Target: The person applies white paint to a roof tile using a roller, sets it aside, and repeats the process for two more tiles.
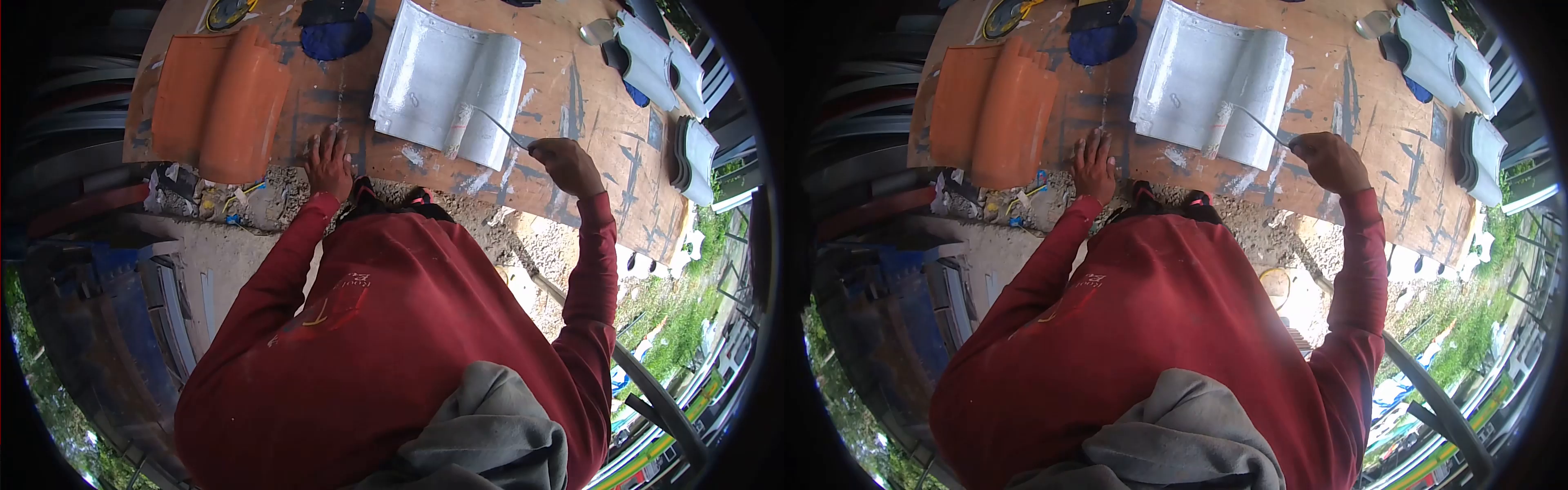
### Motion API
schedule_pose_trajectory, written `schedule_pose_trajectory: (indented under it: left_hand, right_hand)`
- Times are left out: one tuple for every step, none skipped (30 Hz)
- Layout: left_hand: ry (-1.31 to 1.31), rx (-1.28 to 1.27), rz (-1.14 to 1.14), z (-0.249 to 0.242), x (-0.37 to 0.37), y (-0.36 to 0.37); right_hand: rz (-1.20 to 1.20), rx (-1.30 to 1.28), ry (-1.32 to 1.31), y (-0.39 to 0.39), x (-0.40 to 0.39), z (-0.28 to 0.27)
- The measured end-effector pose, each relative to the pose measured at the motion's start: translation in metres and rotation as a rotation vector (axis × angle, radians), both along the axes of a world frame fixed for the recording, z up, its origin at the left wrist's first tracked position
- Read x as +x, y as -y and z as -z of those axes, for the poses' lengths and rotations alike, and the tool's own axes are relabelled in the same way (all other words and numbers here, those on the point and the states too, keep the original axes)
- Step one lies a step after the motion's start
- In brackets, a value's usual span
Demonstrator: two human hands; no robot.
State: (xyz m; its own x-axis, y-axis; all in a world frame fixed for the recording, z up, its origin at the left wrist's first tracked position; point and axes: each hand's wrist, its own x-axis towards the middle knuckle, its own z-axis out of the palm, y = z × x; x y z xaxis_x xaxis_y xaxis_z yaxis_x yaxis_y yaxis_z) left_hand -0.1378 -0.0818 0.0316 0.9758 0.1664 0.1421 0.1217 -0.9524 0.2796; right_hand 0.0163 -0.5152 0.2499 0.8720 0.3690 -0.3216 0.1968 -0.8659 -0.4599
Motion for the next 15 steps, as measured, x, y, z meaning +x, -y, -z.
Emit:
schedule_pose_trajectory:
  left_hand:
    - [0.003,0.014,-0.011,0.002,0.0,0.001]
    - [0.006,0.029,-0.023,0.003,0.0,0.001]
    - [0.006,0.024,-0.023,0.002,0.0,0.002]
    - [-0.019,0.013,-0.031,-0.001,0.0,0.002]
    - [-0.044,0.003,-0.038,-0.002,0.0,0.002]
    - [-0.049,-0.003,-0.033,-0.002,-0.001,0.002]
    - [-0.031,0.017,-0.025,0.0,-0.001,0.001]
    - [-0.013,0.036,-0.015,0.001,-0.001,0.001]
    - [-0.018,0.03,-0.008,0.001,-0.001,0.001]
    - [-0.02,0.025,-0.007,-0.001,-0.001,0.001]
    - [-0.022,0.021,-0.008,-0.002,-0.001,0.001]
    - [-0.022,0.02,-0.006,-0.002,-0.001,0.001]
    - [-0.017,0.003,-0.006,-0.003,-0.001,0.001]
    - [-0.011,-0.016,-0.005,-0.003,0.0,0.002]
    - [-0.01,-0.017,-0.003,-0.004,0.0,0.004]
  right_hand:
    - [-0.101,-0.042,0.051,-0.004,0.008,0.014]
    - [-0.202,-0.082,0.102,-0.011,0.016,0.026]
    - [-0.181,-0.091,0.062,-0.025,0.021,0.033]
    - [-0.16,-0.099,0.021,-0.045,0.025,0.039]
    - [-0.182,-0.041,0.012,-0.061,0.028,0.046]
    - [-0.2,0.015,-0.001,-0.074,0.03,0.054]
    - [-0.167,0.072,-0.055,-0.087,0.034,0.066]
    - [-0.166,0.139,-0.092,-0.099,0.032,0.065]
    - [-0.164,0.207,-0.129,-0.105,0.031,0.062]
    - [-0.16,0.202,-0.13,-0.102,0.03,0.059]
    - [-0.157,0.155,-0.099,-0.097,0.028,0.055]
    - [-0.155,0.11,-0.067,-0.092,0.026,0.052]
    - [-0.153,0.109,-0.066,-0.08,0.028,0.048]
    - [-0.15,0.023,-0.063,-0.061,0.03,0.043]
    - [-0.146,-0.062,-0.061,-0.04,0.032,0.037]
